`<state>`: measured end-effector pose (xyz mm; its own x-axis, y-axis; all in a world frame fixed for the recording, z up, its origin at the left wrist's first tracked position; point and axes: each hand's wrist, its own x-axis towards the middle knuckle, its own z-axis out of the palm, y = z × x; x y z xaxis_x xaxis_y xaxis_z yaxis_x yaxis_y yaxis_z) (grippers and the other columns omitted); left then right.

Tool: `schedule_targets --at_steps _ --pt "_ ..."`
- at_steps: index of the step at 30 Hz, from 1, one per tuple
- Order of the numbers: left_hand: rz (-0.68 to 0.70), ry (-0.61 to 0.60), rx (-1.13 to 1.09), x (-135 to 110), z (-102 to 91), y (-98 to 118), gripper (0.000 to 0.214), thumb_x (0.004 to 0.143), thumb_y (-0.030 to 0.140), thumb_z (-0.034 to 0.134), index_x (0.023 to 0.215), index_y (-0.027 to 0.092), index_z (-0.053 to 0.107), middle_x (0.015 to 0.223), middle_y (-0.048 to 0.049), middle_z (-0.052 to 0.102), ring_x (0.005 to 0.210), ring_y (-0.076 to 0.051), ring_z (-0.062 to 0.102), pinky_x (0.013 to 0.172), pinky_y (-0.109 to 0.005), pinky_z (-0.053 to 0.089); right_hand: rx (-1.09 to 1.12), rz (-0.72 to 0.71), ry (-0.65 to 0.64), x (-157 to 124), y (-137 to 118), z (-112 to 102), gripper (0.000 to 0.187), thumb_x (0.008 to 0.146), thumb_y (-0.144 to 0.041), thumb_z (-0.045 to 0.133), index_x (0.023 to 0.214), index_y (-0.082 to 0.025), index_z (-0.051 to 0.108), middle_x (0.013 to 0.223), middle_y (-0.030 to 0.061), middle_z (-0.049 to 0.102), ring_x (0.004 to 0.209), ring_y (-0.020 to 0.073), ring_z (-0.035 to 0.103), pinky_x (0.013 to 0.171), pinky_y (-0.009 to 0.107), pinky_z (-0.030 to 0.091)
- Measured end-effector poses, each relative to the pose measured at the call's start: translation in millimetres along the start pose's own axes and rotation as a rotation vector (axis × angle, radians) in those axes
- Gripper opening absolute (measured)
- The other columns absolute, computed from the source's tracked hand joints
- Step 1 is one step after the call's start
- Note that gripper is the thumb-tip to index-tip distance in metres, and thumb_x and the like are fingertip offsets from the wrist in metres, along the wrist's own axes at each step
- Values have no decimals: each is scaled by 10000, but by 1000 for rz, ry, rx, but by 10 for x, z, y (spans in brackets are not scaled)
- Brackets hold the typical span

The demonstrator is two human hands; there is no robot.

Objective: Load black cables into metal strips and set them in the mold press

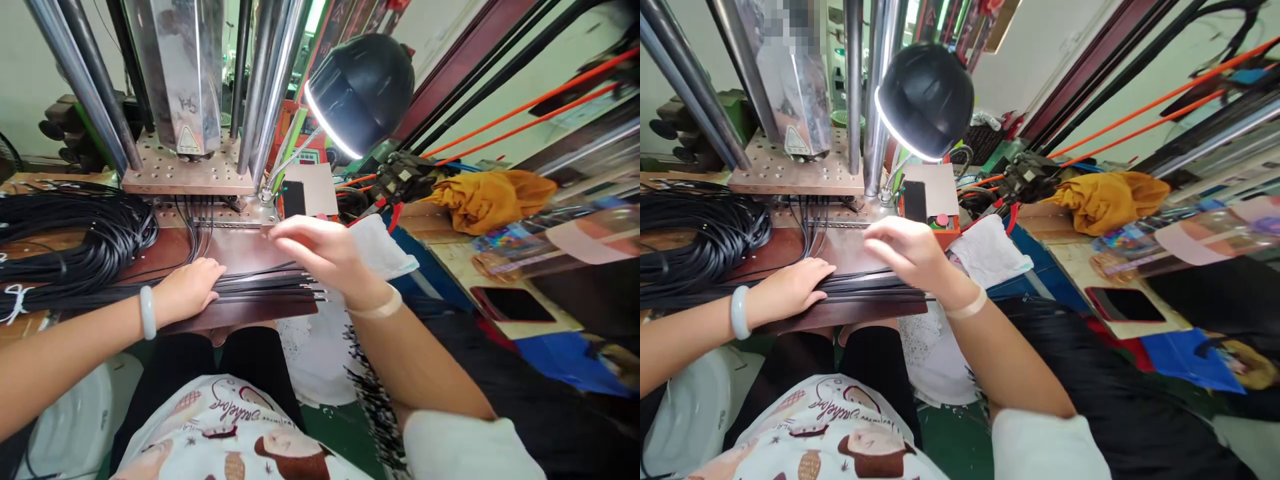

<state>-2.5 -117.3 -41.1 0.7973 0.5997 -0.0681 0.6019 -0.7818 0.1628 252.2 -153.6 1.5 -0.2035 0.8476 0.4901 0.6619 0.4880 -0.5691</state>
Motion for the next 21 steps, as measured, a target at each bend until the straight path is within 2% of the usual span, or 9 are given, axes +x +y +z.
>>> schedule_targets --at_steps 3,4,6,9,12,14,16,19,21 --pt "-10 -140 -27 196 -87 -29 315 870 268 620 1151 128 590 1122 -130 595 1048 -275 589 939 -399 486 -493 79 -226 470 617 362 216 881 -248 585 999 -82 656 997 167 666 962 254 614 888 439 488" --pt "-19 -176 -30 236 -116 -27 315 863 271 629 1143 133 587 1114 -123 594 1021 -272 599 910 -389 492 -604 71 -311 570 775 467 239 883 -243 584 1029 -63 643 1021 173 650 981 255 599 888 433 478" --pt "-33 -258 -37 297 -163 -22 283 850 271 641 1097 142 591 1085 -112 608 961 -262 618 850 -366 493 -674 16 -434 683 993 610 263 900 -262 566 1077 -75 623 1068 141 621 1011 230 567 888 387 457" --pt "-44 -391 -78 376 -214 -50 133 857 286 612 907 163 617 953 -88 657 868 -246 628 776 -333 459 -638 -107 -494 666 1125 610 187 922 -246 535 1041 -129 619 1055 76 606 1010 193 525 883 340 424" --pt "-99 -481 -211 465 -285 -123 215 836 358 601 716 182 574 737 -37 633 680 -197 574 636 -291 391 -603 -134 -521 489 1167 381 135 902 -253 578 983 -156 627 1021 82 615 995 226 514 862 372 414" --pt "-132 -550 -377 542 -340 -172 304 797 428 619 644 184 520 623 -1 558 569 -156 488 551 -270 330 -547 -47 -468 317 1188 161 176 870 -267 621 1012 -163 633 1044 100 628 1009 253 526 874 400 419" --pt "-130 -627 -592 632 -374 -200 360 765 475 638 616 182 491 571 19 506 537 -133 449 523 -255 311 -452 60 -330 125 1190 -59 255 849 -263 639 1082 -162 624 1090 105 641 1042 260 548 918 420 425" --pt "-130 -712 -903 769 -361 -196 393 743 509 660 622 169 504 562 20 519 533 -120 468 537 -242 351 -317 196 -94 -160 1118 -312 286 848 -274 618 1115 -170 620 1119 91 660 1059 251 586 942 429 451" --pt "-147 -766 -1028 843 -329 -177 414 748 532 654 629 166 500 552 10 542 519 -121 487 540 -245 367 -267 269 1 -326 1022 -407 265 845 -298 609 1082 -182 637 1087 80 676 1023 245 612 894 421 486"
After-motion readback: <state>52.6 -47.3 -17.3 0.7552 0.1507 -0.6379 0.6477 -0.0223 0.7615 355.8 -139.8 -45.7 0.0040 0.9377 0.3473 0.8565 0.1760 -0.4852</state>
